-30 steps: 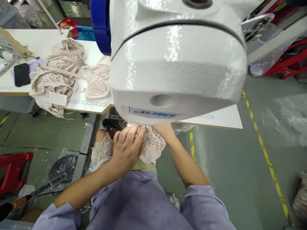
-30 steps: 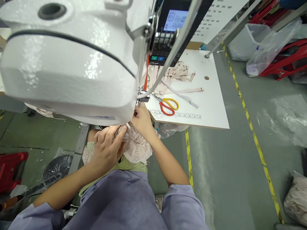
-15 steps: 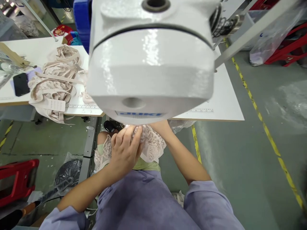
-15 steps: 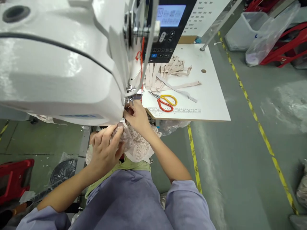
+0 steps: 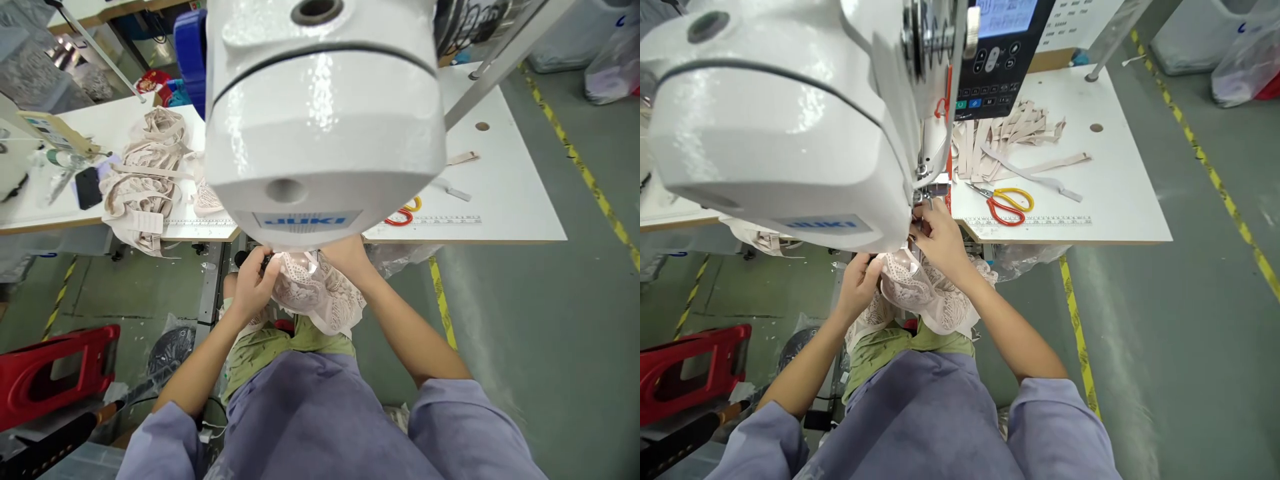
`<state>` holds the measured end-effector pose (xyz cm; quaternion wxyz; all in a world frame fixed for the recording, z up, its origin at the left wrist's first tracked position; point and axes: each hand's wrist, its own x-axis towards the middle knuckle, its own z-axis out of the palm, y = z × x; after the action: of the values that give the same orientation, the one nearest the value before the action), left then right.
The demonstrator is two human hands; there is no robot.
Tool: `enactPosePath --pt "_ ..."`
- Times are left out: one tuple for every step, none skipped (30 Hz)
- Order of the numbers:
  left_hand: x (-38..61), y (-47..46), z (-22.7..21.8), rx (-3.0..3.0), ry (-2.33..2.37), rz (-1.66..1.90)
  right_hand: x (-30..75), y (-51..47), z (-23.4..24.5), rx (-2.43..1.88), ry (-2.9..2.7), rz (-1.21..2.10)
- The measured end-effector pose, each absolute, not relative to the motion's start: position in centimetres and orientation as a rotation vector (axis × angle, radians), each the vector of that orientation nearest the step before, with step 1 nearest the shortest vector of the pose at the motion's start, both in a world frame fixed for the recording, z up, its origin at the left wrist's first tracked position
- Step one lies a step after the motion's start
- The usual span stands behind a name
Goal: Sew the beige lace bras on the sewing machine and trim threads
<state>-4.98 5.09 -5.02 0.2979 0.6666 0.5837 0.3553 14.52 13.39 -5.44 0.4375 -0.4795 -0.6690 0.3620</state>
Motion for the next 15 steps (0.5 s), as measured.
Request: enactPosePath --pt "-5.1 5.2 -5.1 1.750 1.551 0.927 14.6 13.4 -5.4 -1.188 -1.672 0.866" --pt "-5.1 5.3 -5.1 1.732 1.552 0.912 14.6 13.4 -5.4 -1.181 -1.681 0.854" --pt "-5.1 5.3 -5.1 1.716 1.548 0.900 14.7 13.3 -5.4 -1.177 -1.689 0.850" --pt "-5.1 5.3 -5.1 1.702 1.540 0.893 14.7 13.3 -5.5 -1.177 -1.695 0.846" --pt "-5.0 5.2 -5.0 1.685 1.532 0.891 14.7 13.3 -5.5 -1.181 -1.698 0.843" --pt "-4.9 5.1 -4.9 1.667 1.528 0.894 14.7 13.3 -5.5 -1.189 -1.699 0.839" --pt "-4.8 5.0 -4.8 1.645 1.532 0.903 14.7 13.3 -5.5 -1.198 -1.699 0.839" --pt "-4.7 4.8 -4.6 1.625 1.540 0.915 14.8 13.2 -5.5 -1.206 -1.697 0.839" --pt "-4.6 4.7 -4.5 1.609 1.550 0.928 14.8 13.2 -5.5 -1.213 -1.697 0.839" --pt "-4.5 4.6 -4.4 1.595 1.560 0.944 14.8 13.2 -5.5 -1.217 -1.702 0.841" --pt "-4.4 4.5 -4.3 1.583 1.569 0.962 14.9 13.1 -5.5 -1.218 -1.710 0.844" --pt "-4.3 4.5 -4.2 1.572 1.574 0.981 14.9 13.1 -5.5 -1.216 -1.718 0.846" --pt "-4.2 4.4 -4.1 1.561 1.574 0.994 15.0 13.1 -5.5 -1.215 -1.727 0.851" --pt "-4.2 4.4 -4.0 1.550 1.571 1.005 15.0 13.1 -5.6 -1.220 -1.733 0.854" --pt "-4.1 4.4 -3.9 1.541 1.569 1.010 15.1 13.1 -5.6 -1.230 -1.734 0.856"
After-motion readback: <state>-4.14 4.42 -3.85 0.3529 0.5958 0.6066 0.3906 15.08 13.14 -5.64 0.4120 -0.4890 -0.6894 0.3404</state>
